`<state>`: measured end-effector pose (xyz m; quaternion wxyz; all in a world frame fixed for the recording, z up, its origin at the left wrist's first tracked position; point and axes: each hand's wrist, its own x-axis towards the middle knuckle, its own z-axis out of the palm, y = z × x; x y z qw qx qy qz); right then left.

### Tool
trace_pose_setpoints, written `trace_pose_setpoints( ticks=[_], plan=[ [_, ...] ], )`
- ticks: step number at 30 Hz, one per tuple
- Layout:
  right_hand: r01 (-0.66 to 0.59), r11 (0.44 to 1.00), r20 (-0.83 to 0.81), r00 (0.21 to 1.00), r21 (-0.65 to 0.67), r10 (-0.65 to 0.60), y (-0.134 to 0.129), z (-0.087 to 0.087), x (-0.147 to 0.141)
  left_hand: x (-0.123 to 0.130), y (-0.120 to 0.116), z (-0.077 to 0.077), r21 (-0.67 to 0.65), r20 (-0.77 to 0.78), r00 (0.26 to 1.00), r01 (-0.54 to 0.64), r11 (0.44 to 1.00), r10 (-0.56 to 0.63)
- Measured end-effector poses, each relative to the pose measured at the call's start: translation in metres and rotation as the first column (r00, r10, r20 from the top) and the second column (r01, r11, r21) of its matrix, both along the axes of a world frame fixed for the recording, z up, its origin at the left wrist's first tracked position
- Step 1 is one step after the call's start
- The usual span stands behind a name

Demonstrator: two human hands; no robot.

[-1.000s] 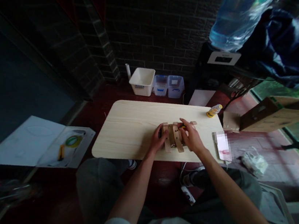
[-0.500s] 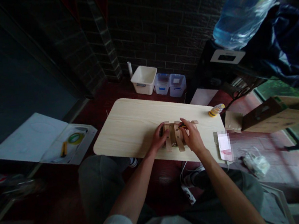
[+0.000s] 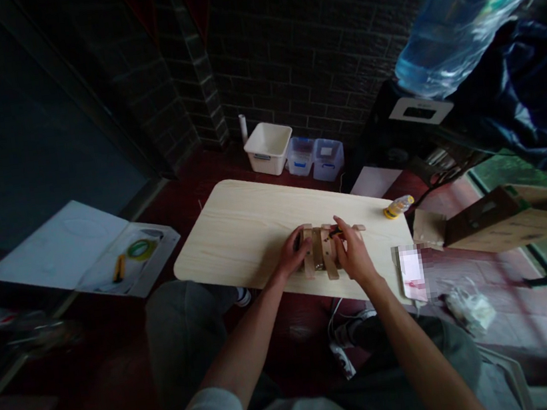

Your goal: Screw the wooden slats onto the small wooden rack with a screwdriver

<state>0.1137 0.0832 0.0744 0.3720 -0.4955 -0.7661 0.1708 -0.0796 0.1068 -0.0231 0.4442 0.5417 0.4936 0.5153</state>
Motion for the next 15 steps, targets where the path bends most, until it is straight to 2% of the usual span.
trace_pose_setpoints(
  ticks=[7,11,15],
  plan=[
    [-0.049,0.999,0.019,0.999,-0.017,0.050,-0.005,0.005,0.001,-0.004,-0.001,0.001,-0.009,0.027,0.998,0.056,0.998,-0.056],
    [-0.084,0.995,0.031,0.996,-0.049,0.086,-0.006,0.013,0.001,-0.004,-0.001,0.003,-0.014,0.021,0.998,0.058,0.998,-0.058],
    [-0.089,0.995,0.026,0.996,-0.042,0.090,-0.004,0.013,0.001,-0.003,-0.001,0.004,-0.010,0.014,0.998,0.062,0.998,-0.062]
  ],
)
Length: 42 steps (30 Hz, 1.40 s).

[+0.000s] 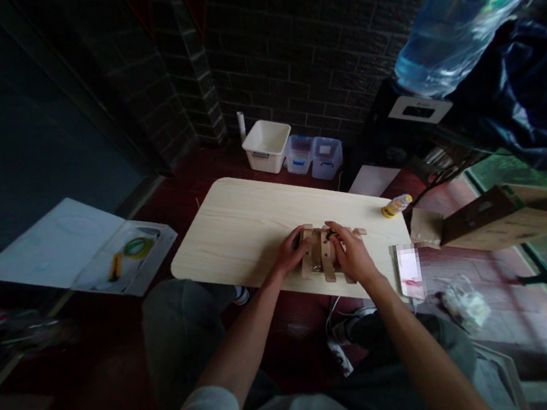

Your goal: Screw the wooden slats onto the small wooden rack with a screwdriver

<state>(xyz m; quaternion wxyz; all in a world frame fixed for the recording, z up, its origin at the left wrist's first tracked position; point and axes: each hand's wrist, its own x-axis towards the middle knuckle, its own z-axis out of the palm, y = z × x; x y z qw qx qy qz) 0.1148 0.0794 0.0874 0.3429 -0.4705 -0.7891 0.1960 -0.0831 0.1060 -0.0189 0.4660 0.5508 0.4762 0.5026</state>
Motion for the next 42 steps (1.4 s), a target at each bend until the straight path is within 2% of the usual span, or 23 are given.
trace_pose_setpoints(
  ticks=[9,15,23,29,36,42],
  plan=[
    [0.091,0.996,-0.013,0.996,0.016,-0.090,0.002,-0.005,-0.007,0.004,0.001,-0.009,0.000,0.029,1.000,0.010,1.000,-0.010],
    [0.220,0.973,-0.003,0.975,0.067,-0.221,-0.001,-0.010,-0.004,0.005,0.000,-0.010,0.007,0.034,0.999,-0.042,0.999,0.042],
    [0.037,0.998,0.148,0.988,0.057,-0.045,-0.004,0.011,-0.010,0.002,-0.005,-0.001,-0.018,0.036,0.999,-0.010,1.000,0.011],
    [0.064,0.997,0.100,0.993,0.037,-0.068,-0.002,0.006,-0.009,0.001,-0.007,0.001,-0.009,0.049,0.999,0.004,1.000,-0.003],
    [0.127,0.987,0.034,0.991,0.100,-0.130,-0.002,0.001,-0.020,-0.001,-0.008,0.004,0.006,0.034,0.999,-0.012,1.000,0.012],
    [0.133,0.991,-0.004,0.991,0.030,-0.133,-0.013,-0.003,-0.012,0.001,-0.006,-0.001,0.001,0.034,0.998,-0.046,0.999,0.046]
  ],
)
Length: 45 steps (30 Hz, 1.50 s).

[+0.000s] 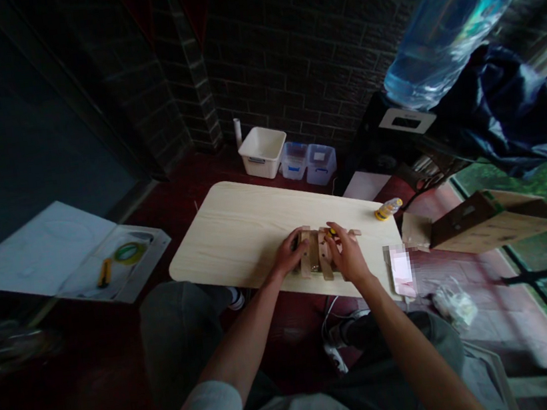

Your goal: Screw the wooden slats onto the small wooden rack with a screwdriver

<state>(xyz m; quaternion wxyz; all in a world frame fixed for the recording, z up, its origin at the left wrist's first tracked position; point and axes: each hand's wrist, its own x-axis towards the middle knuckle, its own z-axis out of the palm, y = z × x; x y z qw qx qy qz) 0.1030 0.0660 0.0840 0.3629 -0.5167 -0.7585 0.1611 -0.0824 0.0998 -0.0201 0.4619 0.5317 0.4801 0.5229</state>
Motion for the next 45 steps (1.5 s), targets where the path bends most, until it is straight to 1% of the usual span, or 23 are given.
trace_pose_setpoints(
  ticks=[5,10,14,17,21,23,26,30,33,37,45],
  plan=[
    [0.012,0.999,-0.014,1.000,-0.035,-0.012,0.001,-0.005,0.006,0.000,0.001,-0.003,0.001,-0.018,1.000,-0.002,1.000,0.002],
    [0.061,0.998,-0.036,0.997,-0.014,-0.062,0.008,-0.009,0.001,-0.001,0.001,-0.005,-0.026,-0.003,1.000,-0.002,1.000,0.002],
    [0.095,0.995,-0.071,0.993,0.011,-0.094,0.007,-0.013,-0.001,-0.001,0.002,-0.006,-0.024,0.009,1.000,0.006,1.000,-0.006],
    [0.107,0.994,-0.080,0.991,0.002,-0.106,0.006,-0.013,-0.001,-0.001,0.002,-0.005,-0.022,0.001,1.000,0.001,1.000,-0.001],
    [0.116,0.993,-0.105,0.988,-0.015,-0.117,0.004,-0.009,0.000,0.000,0.002,-0.005,-0.005,-0.015,1.000,0.001,1.000,-0.002],
    [0.139,0.990,-0.157,0.978,-0.018,-0.140,0.003,-0.006,0.005,0.000,0.002,-0.007,-0.003,-0.013,1.000,0.002,1.000,-0.002],
    [0.171,0.985,-0.229,0.958,-0.022,-0.172,0.000,-0.003,0.019,0.000,0.003,-0.010,-0.010,0.003,1.000,-0.010,1.000,0.010],
    [0.229,0.973,-0.218,0.950,-0.010,-0.226,-0.005,-0.007,0.045,0.000,0.005,-0.015,-0.007,0.004,1.000,-0.014,1.000,0.015],
    [0.225,0.974,-0.186,0.957,-0.015,-0.223,-0.008,-0.014,0.056,-0.001,0.007,-0.017,-0.002,-0.016,1.000,-0.003,1.000,0.003],
    [0.184,0.983,-0.109,0.977,-0.008,-0.184,-0.007,-0.020,0.058,0.000,0.008,-0.018,0.010,-0.059,0.998,0.005,1.000,-0.005],
    [0.084,0.994,-0.070,0.994,-0.064,-0.089,-0.006,-0.014,0.061,0.000,0.007,-0.016,0.013,-0.076,0.997,0.008,1.000,-0.007]
  ],
)
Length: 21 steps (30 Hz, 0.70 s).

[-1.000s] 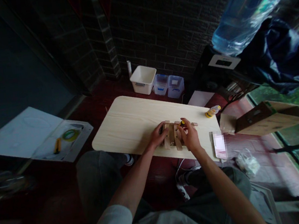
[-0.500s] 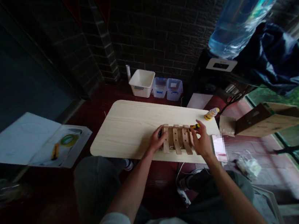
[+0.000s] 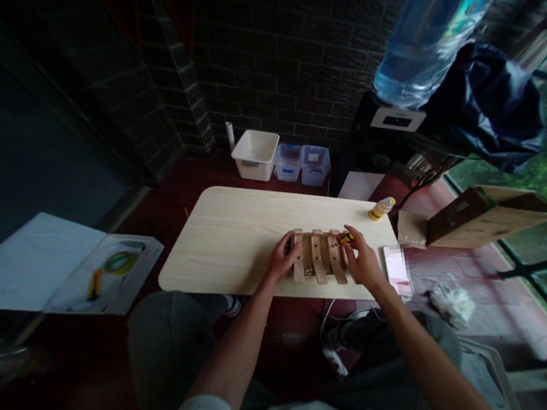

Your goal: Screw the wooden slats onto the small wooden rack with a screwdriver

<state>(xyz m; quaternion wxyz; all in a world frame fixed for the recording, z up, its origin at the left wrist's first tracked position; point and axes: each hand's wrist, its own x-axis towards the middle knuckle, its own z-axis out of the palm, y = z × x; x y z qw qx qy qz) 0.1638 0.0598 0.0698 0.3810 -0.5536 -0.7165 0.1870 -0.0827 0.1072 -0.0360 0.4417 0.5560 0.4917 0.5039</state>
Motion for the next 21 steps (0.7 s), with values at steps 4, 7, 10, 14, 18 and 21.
trace_pose_setpoints(
  ticks=[4,7,10,14,18,21],
  plan=[
    [-0.059,0.998,0.038,0.997,-0.026,0.060,-0.001,0.007,0.000,0.001,0.000,0.001,-0.002,0.009,1.000,-0.012,1.000,0.012],
    [-0.090,0.995,0.042,0.995,-0.045,0.092,0.000,0.011,-0.001,0.002,0.002,0.000,-0.006,0.014,1.000,-0.007,1.000,0.007],
    [-0.113,0.992,0.050,0.992,-0.062,0.116,0.001,0.014,-0.001,0.002,0.003,-0.001,-0.018,0.009,1.000,-0.019,1.000,0.019],
    [-0.131,0.989,0.046,0.990,-0.061,0.134,0.005,0.017,0.002,0.002,0.002,-0.001,-0.026,0.009,1.000,-0.011,1.000,0.012],
    [-0.156,0.984,0.035,0.987,-0.082,0.159,0.009,0.021,0.005,0.002,0.001,0.000,-0.029,0.013,1.000,-0.004,1.000,0.005],
    [-0.166,0.982,0.029,0.985,-0.092,0.170,0.010,0.021,0.006,0.002,0.002,0.000,-0.034,0.017,1.000,-0.008,0.999,0.009]
  ],
)
